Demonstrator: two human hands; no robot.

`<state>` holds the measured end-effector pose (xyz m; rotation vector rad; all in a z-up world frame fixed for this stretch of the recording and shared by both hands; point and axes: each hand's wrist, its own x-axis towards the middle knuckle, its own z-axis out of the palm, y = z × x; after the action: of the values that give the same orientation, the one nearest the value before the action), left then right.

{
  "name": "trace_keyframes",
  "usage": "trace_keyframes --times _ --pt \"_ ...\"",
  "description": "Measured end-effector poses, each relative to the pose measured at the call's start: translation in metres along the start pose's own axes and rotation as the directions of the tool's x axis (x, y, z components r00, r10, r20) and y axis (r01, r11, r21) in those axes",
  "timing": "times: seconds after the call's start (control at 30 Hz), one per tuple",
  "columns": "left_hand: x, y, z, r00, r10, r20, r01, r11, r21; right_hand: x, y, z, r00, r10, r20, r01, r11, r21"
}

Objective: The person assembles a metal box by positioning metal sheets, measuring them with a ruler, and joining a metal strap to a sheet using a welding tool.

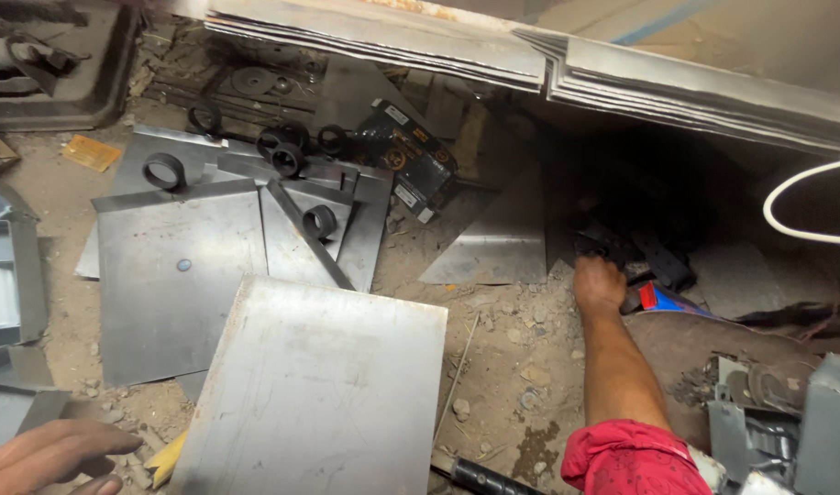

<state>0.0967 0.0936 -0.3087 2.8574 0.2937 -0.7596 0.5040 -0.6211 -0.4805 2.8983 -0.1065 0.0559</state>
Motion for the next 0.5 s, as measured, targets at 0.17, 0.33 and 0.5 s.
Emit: trace_keyframes --times 0.17,0.33,0.5 --pt "-0.01 0.02 -0.011 0.988 0.104 -0.112 -0.117 0.986 -0.118 -0.035 0.048 -0.044 0.931 0.105 -0.349 -0.035 0.979 0.201" --pt "-0.062 0.079 -0.058 0.996 0.019 -0.083 -0.025 0.997 -0.079 -0.105 0.063 -0.126 0.889 0.306 -0.341 0.003 0.74 0.672" --pt "-0.108 0.123 -0.106 0.978 0.197 -0.072 -0.207 0.96 -0.188 -0.152 0.054 -0.201 0.911 0.315 -0.268 0.163 0.321 0.933"
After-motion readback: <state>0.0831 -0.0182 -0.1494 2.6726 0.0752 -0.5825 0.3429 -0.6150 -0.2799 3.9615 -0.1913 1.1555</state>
